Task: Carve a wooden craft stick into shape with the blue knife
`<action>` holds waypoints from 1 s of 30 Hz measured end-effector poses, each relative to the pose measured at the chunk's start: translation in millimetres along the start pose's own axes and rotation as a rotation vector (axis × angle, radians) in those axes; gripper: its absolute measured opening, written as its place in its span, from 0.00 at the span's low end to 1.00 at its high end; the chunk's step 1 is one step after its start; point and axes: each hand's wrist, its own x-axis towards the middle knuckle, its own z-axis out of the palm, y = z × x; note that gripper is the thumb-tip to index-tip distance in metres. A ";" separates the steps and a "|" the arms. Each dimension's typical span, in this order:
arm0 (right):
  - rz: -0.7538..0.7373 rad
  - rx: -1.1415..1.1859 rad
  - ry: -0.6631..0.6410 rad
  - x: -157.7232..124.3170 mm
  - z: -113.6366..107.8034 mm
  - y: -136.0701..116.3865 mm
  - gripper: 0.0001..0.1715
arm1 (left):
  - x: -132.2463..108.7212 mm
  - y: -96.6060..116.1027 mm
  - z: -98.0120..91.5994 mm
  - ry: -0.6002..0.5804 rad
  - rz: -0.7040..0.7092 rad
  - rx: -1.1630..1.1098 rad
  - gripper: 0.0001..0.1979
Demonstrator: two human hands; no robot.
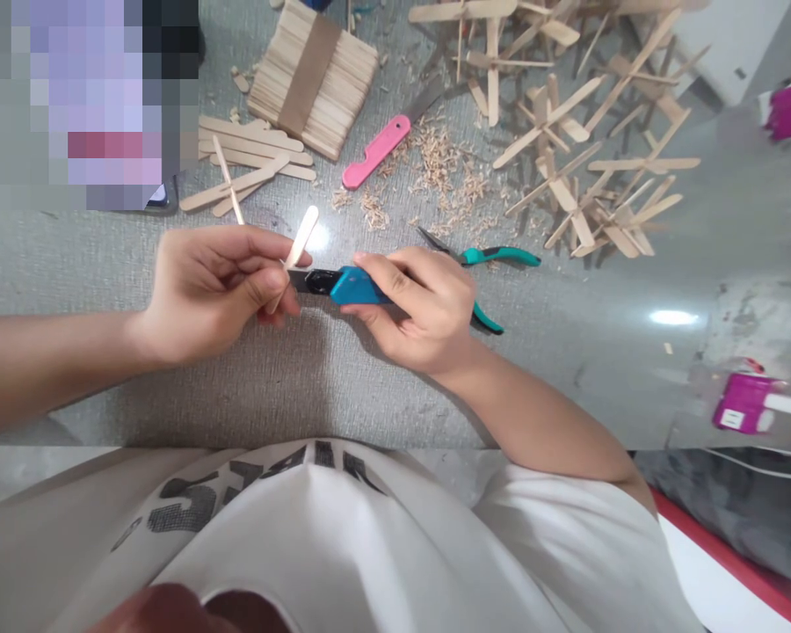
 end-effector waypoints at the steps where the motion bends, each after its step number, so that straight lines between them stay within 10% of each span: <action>1: -0.003 0.004 0.011 0.5 -0.1 1.1 0.28 | 0.5 -0.8 -0.3 -0.003 0.001 -0.010 0.06; 30: 0.045 0.229 -0.122 6.7 -5.0 1.1 0.30 | 6.8 -12.7 -0.7 -0.066 0.163 -0.180 0.09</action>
